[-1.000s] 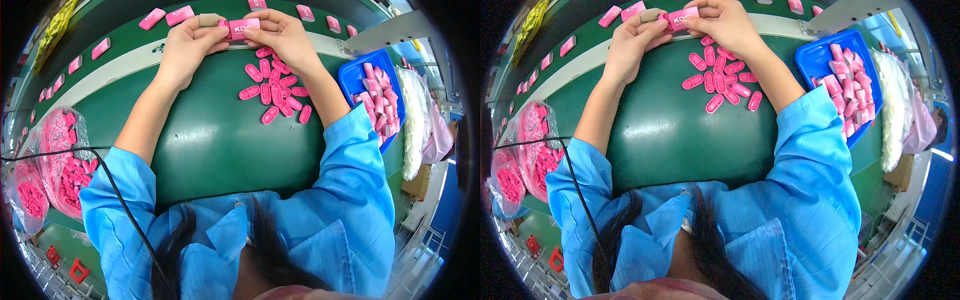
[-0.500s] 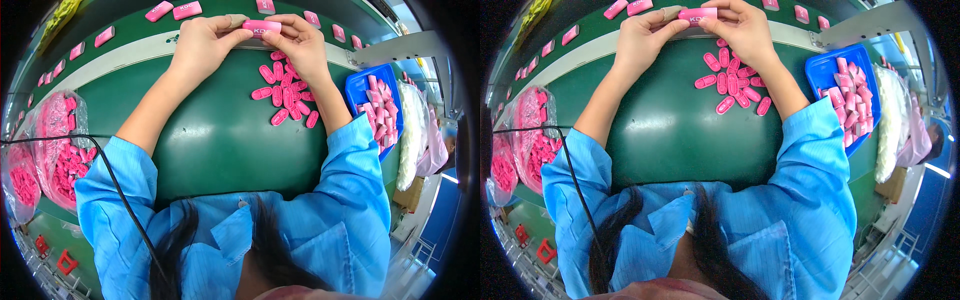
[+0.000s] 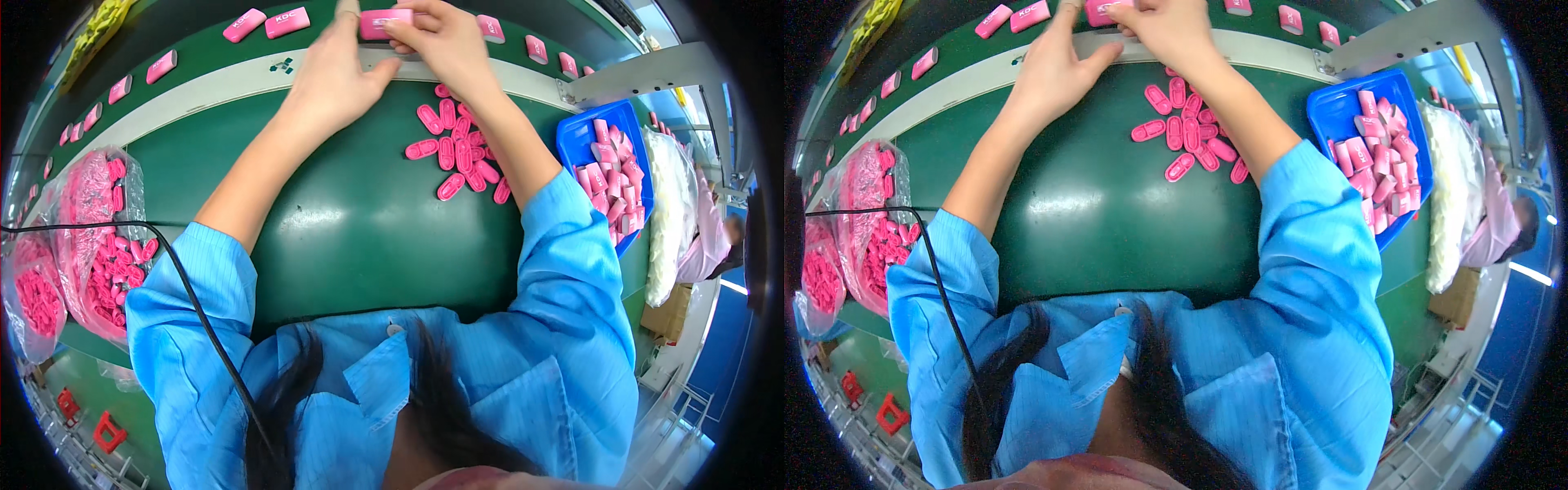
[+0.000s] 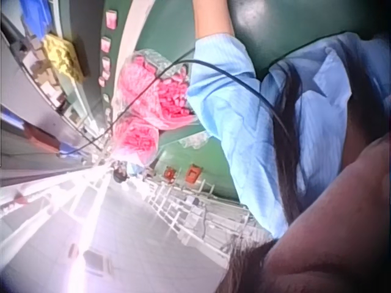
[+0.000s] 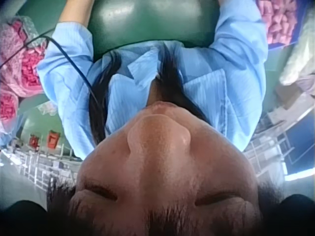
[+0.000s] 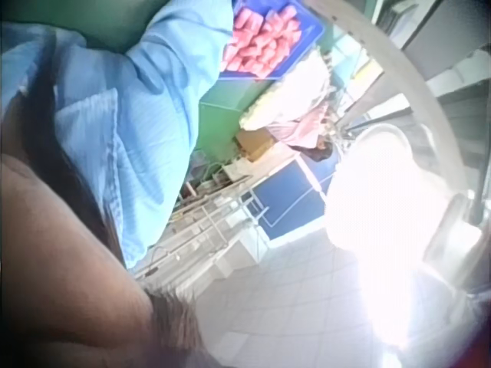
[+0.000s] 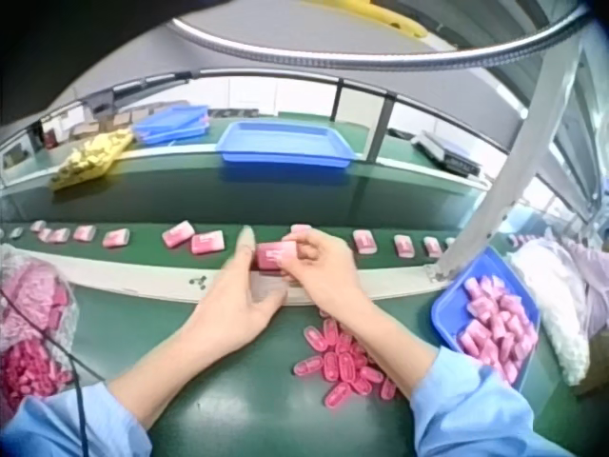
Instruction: The person repeatedly picks up pink capsule halves from a green table and a blue tray, then joins them into complete capsules. The assembled capsules are placed back onto the table. The process is continuous and repetitive throughout the clip.
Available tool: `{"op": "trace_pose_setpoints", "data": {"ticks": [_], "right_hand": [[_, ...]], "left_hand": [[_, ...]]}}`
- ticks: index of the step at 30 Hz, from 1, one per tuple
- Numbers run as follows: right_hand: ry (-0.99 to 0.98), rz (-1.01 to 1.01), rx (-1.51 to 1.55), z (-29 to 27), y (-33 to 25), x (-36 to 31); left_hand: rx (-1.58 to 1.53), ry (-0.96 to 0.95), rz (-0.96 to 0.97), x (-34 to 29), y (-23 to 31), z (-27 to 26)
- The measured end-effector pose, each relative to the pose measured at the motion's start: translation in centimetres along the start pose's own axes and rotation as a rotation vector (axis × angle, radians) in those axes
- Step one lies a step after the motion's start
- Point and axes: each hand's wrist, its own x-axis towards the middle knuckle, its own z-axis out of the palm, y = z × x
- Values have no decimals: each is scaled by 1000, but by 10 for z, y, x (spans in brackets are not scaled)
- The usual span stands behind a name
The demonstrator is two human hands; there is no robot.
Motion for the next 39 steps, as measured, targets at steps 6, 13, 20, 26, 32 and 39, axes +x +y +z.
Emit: {"op": "trace_pose_setpoints", "data": {"ticks": [6,13,20,26,32,39], "right_hand": [[32,-251,-547,14,12,45],[14,-385,-985,-21,34,62],[-10,119,16,-38,2,10],[-129,199,204,-47,3,-29],[-135,213,300,-42,10,-33],[-95,201,434,-38,14,-37]], "left_hand": [[-157,-313,41,-20,16,-20],[-46,-405,209,-50,25,-1],[-248,-413,-166,-18,10,-3],[-825,-380,-459,14,-15,8],[-935,-220,-528,4,-11,15],[-892,-201,-478,1,-7,16]]}}
